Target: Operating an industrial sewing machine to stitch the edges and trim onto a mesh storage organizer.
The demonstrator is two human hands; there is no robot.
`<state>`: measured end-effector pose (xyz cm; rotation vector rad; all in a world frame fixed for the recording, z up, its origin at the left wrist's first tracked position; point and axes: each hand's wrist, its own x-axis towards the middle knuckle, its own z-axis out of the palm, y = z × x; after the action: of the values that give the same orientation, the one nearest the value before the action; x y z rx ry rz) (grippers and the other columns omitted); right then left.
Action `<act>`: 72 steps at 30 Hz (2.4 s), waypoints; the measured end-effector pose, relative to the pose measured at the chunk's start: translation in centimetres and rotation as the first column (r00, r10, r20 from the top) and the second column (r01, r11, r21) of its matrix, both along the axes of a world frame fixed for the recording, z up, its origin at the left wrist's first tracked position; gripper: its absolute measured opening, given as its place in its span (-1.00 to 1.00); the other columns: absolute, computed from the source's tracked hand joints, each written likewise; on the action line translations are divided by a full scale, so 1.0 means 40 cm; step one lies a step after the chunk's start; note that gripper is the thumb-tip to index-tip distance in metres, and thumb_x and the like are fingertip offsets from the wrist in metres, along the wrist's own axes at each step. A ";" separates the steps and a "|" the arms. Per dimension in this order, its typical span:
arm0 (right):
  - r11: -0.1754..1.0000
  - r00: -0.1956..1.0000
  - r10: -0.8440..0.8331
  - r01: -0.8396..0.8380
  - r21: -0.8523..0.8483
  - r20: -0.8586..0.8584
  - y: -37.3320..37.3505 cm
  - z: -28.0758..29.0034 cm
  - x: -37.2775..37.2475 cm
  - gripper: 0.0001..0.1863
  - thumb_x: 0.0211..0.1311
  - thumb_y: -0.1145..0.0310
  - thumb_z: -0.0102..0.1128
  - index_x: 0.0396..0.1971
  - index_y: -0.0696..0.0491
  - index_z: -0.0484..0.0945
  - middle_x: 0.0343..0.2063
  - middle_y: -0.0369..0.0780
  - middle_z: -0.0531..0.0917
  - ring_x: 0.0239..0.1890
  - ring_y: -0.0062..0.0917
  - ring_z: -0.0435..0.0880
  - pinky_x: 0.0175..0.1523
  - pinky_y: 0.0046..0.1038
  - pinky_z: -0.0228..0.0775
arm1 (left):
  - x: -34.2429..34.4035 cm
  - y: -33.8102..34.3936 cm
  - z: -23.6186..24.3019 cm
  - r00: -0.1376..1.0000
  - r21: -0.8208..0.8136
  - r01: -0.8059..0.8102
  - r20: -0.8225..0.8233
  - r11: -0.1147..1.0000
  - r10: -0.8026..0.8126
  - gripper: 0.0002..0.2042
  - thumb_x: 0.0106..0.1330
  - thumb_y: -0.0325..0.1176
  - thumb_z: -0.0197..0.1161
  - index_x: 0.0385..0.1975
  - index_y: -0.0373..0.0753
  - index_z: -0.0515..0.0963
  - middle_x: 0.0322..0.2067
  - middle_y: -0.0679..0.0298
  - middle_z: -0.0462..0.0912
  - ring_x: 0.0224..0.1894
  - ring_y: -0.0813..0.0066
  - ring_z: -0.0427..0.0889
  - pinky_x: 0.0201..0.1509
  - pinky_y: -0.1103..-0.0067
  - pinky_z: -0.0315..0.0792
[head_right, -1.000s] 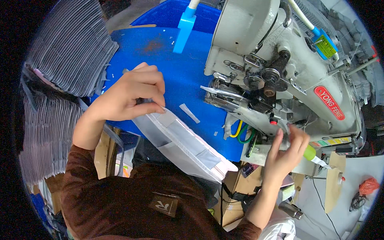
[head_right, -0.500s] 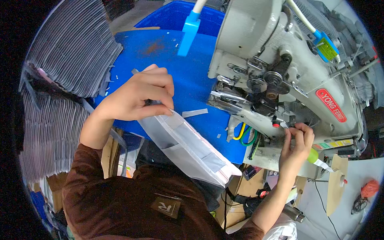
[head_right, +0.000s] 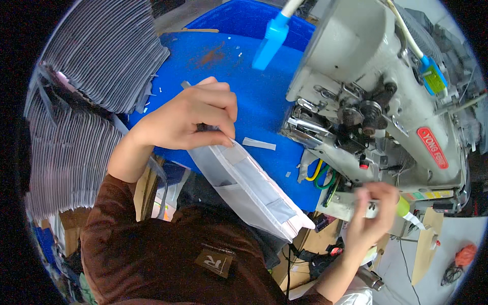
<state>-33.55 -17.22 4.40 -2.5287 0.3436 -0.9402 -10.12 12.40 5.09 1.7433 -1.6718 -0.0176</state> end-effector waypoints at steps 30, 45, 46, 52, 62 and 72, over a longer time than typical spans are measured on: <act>0.517 0.896 0.444 -0.257 0.817 0.002 0.194 -0.149 0.164 -0.86 0.35 0.50 0.24 -0.15 0.17 0.57 -0.62 -0.48 0.45 -0.56 -0.86 0.28 -0.46 -0.72 0.10 | 0.170 -0.189 -0.065 0.995 0.150 0.075 -0.072 0.986 -0.065 -0.82 0.20 -0.25 0.39 -0.37 -0.24 0.64 -0.34 0.26 0.57 -0.23 0.27 0.54 -0.10 0.43 0.36; 0.306 0.949 0.245 -0.270 0.913 0.199 0.179 -0.186 0.245 -0.78 0.43 0.43 0.12 -0.05 0.20 0.61 -0.24 -0.33 0.70 -0.25 -0.79 0.56 -0.06 -0.71 0.35 | 0.245 -0.349 -0.138 0.925 -0.014 0.034 -0.378 0.999 -0.037 -0.79 0.22 -0.37 0.37 -0.19 -0.28 0.61 -0.10 0.18 0.52 -0.11 0.34 0.54 -0.11 0.47 0.43; 0.298 0.947 0.228 -0.290 0.909 0.227 0.189 -0.183 0.249 -0.78 0.43 0.42 0.13 -0.05 0.19 0.61 -0.26 -0.34 0.70 -0.26 -0.80 0.55 -0.08 -0.72 0.34 | 0.243 -0.351 -0.134 0.926 0.048 -0.024 -0.376 0.999 0.041 -0.76 0.20 -0.40 0.38 -0.16 -0.27 0.60 -0.06 0.16 0.53 -0.08 0.33 0.55 -0.09 0.48 0.45; 0.359 0.971 0.136 -0.235 0.903 0.199 0.218 -0.158 0.270 -0.96 0.38 0.51 0.18 -0.26 0.16 0.55 -0.59 -0.52 0.48 -0.57 -0.91 0.24 -0.46 -0.77 -0.01 | 0.187 -0.330 -0.207 0.903 -0.342 -0.397 0.020 0.852 0.429 -0.63 0.17 -0.39 0.37 -0.04 -0.29 0.47 -0.07 0.04 0.52 -0.03 0.09 0.56 -0.03 0.34 0.45; 0.307 0.964 0.167 -0.251 0.918 0.207 0.254 -0.178 0.176 -0.80 0.39 0.47 0.18 -0.06 0.15 0.47 -0.48 -0.44 0.54 -0.44 -0.81 0.44 -0.33 -0.72 0.26 | -0.202 -0.081 -0.132 0.977 0.016 -0.104 0.187 0.994 0.100 -0.41 0.03 -0.41 0.37 0.16 -0.28 0.45 0.05 0.11 0.50 0.02 0.18 0.56 0.05 0.42 0.52; 0.649 0.910 0.395 -0.371 0.664 0.122 0.244 -0.170 0.122 -0.77 0.33 0.57 0.15 -0.51 0.23 0.35 -0.53 -0.26 0.38 -0.49 -0.65 0.35 -0.41 -0.57 0.21 | -0.237 -0.109 -0.159 0.855 -0.293 -0.306 0.334 0.906 0.397 -0.64 0.01 -0.49 0.34 -0.12 -0.32 0.61 -0.08 0.08 0.64 -0.15 0.20 0.67 -0.18 0.49 0.61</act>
<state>-28.65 -7.46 -2.40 -1.8206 0.1074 -0.4724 -19.60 8.04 -1.26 1.9312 -1.5067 0.7092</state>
